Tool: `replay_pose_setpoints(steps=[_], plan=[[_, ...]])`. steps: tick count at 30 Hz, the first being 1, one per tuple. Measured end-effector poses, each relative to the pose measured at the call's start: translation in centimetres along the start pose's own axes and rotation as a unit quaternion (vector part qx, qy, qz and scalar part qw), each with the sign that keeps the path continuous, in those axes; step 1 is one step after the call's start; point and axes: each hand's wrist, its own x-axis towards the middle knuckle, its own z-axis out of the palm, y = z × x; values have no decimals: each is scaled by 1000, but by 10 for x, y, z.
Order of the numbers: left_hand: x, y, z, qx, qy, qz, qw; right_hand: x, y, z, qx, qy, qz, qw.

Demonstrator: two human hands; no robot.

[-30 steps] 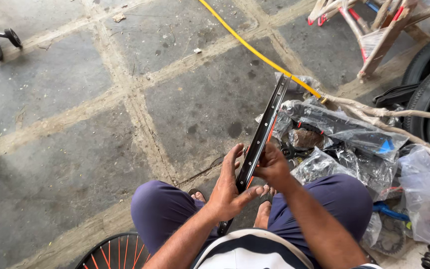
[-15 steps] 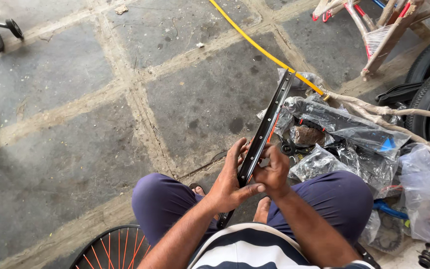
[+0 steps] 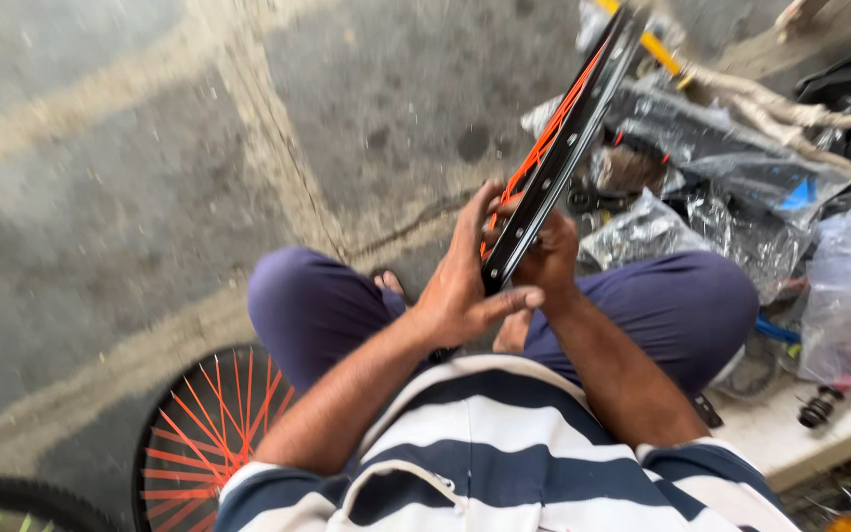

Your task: The person sits on the floor with a bicycle rim across their lap and threads orange spokes through the rim eyelets, working around the rim and adjusting spokes as they go. They rotate the rim to reach different sections and continue threading spokes throughout the episode.

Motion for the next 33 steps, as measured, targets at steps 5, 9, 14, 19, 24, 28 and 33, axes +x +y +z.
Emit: replay_pose_setpoints(steps=[5,9,14,19,24,28,33], plan=[[-3,4,1,-98,-16,-27,995,28,-22,-49,250,-262,172,916],[1,9,-1,-46,-18,-8,999,35,-25,-60,329,-280,257,864],[9,4,0,-142,-51,-16,988,5,-17,-18,-45,13,-27,999],[18,-9,4,-277,-36,12,960,14,-40,-26,-261,53,-205,942],[36,-33,4,-514,-67,-128,845,18,-60,-31,-213,11,-140,967],[55,-41,8,-465,-107,-65,876,17,-66,-33,-157,-37,-65,985],[70,-27,11,-445,-99,-158,876,31,-73,-52,-50,-183,13,982]])
